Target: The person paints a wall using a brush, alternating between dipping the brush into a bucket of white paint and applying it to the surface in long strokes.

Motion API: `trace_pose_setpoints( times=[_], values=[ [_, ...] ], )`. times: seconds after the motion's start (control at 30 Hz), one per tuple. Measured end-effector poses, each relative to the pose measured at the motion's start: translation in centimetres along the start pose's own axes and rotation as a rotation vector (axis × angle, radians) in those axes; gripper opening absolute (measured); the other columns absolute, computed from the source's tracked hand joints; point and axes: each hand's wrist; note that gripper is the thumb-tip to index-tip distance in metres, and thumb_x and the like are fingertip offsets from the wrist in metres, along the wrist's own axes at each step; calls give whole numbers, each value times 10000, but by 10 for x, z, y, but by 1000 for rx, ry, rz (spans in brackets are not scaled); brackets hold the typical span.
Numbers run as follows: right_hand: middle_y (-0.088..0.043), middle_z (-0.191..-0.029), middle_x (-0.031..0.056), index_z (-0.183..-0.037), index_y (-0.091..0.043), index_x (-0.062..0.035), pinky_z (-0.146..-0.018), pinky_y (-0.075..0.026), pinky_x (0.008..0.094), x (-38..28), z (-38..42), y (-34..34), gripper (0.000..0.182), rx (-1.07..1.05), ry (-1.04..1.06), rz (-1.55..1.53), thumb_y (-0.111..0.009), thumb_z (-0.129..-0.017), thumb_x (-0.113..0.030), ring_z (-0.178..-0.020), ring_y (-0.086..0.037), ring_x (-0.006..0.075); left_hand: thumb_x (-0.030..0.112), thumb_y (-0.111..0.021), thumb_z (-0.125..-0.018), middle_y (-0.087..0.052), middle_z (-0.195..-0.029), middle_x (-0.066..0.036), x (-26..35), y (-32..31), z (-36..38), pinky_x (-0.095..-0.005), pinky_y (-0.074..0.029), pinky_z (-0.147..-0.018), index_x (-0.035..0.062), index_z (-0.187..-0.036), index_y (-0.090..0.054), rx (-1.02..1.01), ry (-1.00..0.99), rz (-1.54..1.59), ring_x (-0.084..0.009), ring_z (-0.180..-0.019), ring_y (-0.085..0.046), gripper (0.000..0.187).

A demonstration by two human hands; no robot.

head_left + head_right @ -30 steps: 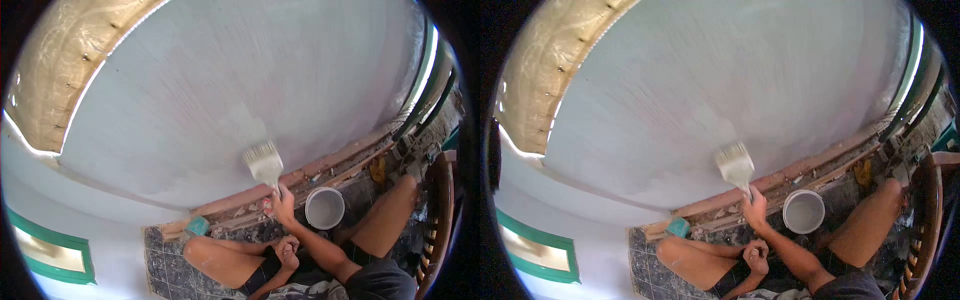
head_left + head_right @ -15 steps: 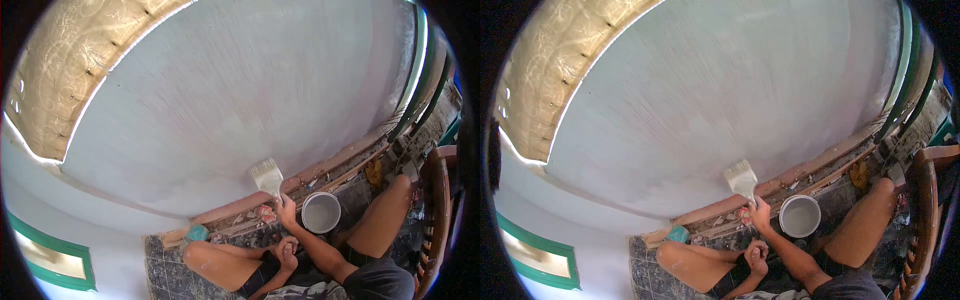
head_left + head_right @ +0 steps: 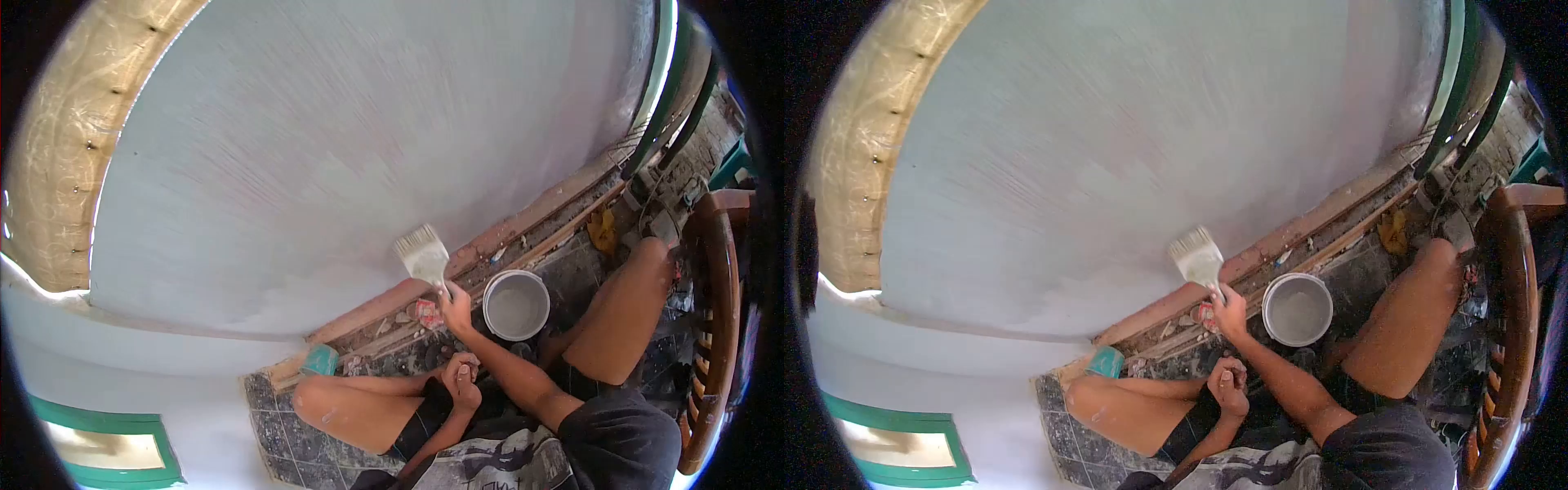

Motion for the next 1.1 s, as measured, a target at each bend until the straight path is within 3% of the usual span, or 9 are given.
trace_pose_setpoints(
  times=[0.13,0.27,0.37,0.57,0.7,0.73,0.87,1.0,1.1],
  values=[
    [-640,-799,210,-1045,-640,-13,-696,-472,382,-54,-25,-1,276,-48,111,12,-573,-873,-217,-730,-635,318,365,-450,-941,-460,-655,-28,-2,-2,0,-230,-276,-463,-1,-805,-539,0,31,-16,-71,-507,-358,401],
    [-652,-816,208,-1075,-638,-8,-711,-477,377,24,-37,-12,314,-43,-93,-18,-581,-870,-239,-762,-648,307,363,-442,-943,-465,-656,-29,-8,3,-9,-224,-270,-460,2,-790,-534,-19,-20,-48,-67,-508,-362,403],
    [-666,-835,198,-1090,-639,-14,-717,-481,374,23,-7,-8,327,60,-223,-69,-578,-877,-255,-781,-655,281,368,-433,-946,-460,-641,-26,-5,-5,-10,-223,-274,-458,7,-784,-530,-32,-1,-46,-70,-508,-369,408],
    [-654,-725,190,-1004,-664,-1,-688,-489,392,-33,-36,0,314,-206,-81,-16,-570,-888,-278,-745,-667,254,359,-415,-958,-461,-642,-15,-5,-8,-6,-221,-279,-461,10,-797,-527,-67,-15,-95,-65,-518,-375,399],
    [-652,-741,196,-989,-670,-8,-675,-494,379,31,-29,-15,285,-90,-147,140,-563,-891,-253,-747,-675,250,372,-418,-959,-471,-670,-20,-13,4,-14,-219,-287,-472,12,-805,-524,-103,40,-96,-66,-531,-382,406],
    [-660,-776,191,-1001,-666,-13,-680,-498,381,34,-16,-14,269,8,-138,183,-565,-890,-236,-755,-673,298,378,-419,-958,-469,-674,-20,-13,0,-14,-219,-288,-475,13,-807,-524,-99,47,-90,-67,-533,-382,409],
    [-656,-784,176,-1036,-652,-13,-665,-490,353,2,7,2,263,-38,-87,-218,-578,-877,-209,-685,-617,354,375,-434,-952,-461,-655,-11,-6,-11,-10,-221,-278,-474,9,-817,-535,-28,47,-50,-67,-528,-373,403],
    [-607,-667,183,-981,-650,6,-562,-457,371,-27,-21,-12,259,-51,190,32,-573,-891,-224,-554,-584,268,358,-444,-949,-477,-684,-25,-4,-11,-7,-220,-287,-474,4,-832,-546,-98,38,-63,-70,-526,-376,387],
    [-614,-683,175,-984,-658,-1,-559,-453,357,8,-16,-25,251,-42,-74,53,-567,-893,-217,-546,-557,235,350,-446,-950,-471,-663,-25,-3,-7,-17,-225,-287,-463,2,-840,-552,-102,-14,-76,-69,-505,-366,380]
  ],
)
Point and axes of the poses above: each hand's wrist, its own z-axis away from the middle knuckle, its own y-axis out of the back of the hand, x = y × z
